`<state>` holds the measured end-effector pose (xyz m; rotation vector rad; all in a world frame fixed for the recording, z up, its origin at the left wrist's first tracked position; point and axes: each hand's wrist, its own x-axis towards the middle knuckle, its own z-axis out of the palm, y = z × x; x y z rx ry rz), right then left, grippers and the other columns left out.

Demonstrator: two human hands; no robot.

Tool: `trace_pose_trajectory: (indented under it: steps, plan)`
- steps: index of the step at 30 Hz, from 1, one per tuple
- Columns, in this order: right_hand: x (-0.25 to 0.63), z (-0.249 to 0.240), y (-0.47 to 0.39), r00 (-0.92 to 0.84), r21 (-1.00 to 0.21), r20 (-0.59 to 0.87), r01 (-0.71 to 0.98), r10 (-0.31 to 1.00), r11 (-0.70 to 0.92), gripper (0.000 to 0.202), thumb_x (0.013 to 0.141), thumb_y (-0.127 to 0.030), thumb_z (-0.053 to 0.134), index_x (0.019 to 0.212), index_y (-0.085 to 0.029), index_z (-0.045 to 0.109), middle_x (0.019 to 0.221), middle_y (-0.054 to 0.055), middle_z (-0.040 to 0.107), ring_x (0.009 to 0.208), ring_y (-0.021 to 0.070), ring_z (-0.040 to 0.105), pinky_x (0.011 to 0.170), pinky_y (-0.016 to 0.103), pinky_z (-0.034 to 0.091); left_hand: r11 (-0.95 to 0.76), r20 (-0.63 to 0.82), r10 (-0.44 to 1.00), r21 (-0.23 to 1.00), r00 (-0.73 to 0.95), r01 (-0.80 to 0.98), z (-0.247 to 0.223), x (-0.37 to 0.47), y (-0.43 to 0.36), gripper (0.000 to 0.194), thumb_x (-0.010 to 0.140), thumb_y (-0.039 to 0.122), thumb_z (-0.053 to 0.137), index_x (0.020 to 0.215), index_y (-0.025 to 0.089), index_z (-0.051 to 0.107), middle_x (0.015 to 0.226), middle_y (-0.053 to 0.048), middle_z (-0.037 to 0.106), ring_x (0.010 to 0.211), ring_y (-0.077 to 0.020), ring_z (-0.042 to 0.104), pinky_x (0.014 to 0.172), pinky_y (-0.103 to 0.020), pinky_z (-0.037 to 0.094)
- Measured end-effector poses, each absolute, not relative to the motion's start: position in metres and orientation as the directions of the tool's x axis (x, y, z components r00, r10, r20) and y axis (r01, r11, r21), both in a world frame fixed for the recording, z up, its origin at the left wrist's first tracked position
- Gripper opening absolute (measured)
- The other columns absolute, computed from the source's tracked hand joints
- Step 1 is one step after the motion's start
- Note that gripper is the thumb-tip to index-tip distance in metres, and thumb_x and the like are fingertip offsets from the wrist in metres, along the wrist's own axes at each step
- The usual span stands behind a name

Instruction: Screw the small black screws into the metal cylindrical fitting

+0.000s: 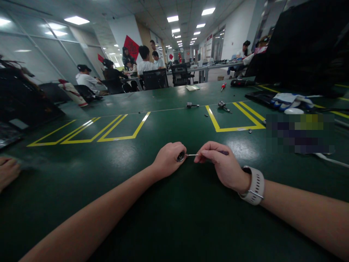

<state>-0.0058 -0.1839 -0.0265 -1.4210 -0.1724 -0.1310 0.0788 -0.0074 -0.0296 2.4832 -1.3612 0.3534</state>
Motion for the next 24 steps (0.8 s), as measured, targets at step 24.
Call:
trace_pose_trajectory:
  steps: [24]
  plan:
    - [-0.0024, -0.0341, -0.1836, 0.979, -0.98, 0.196, 0.198, -0.053, 0.031, 0.031, 0.084, -0.031, 0.05, 0.056, -0.019, 0.053, 0.049, -0.004, 0.05, 0.05, 0.0114, 0.046, 0.054, 0.027, 0.035, -0.53, 0.354, -0.75, 0.186, 0.559, -0.827, -0.0296, 0.0783, -0.0082, 0.01, 0.081, 0.024, 0.056, 0.075, 0.017, 0.053, 0.071, 0.0, 0.055, 0.065, -0.0141, 0.052, 0.06, -0.027, 0.041]
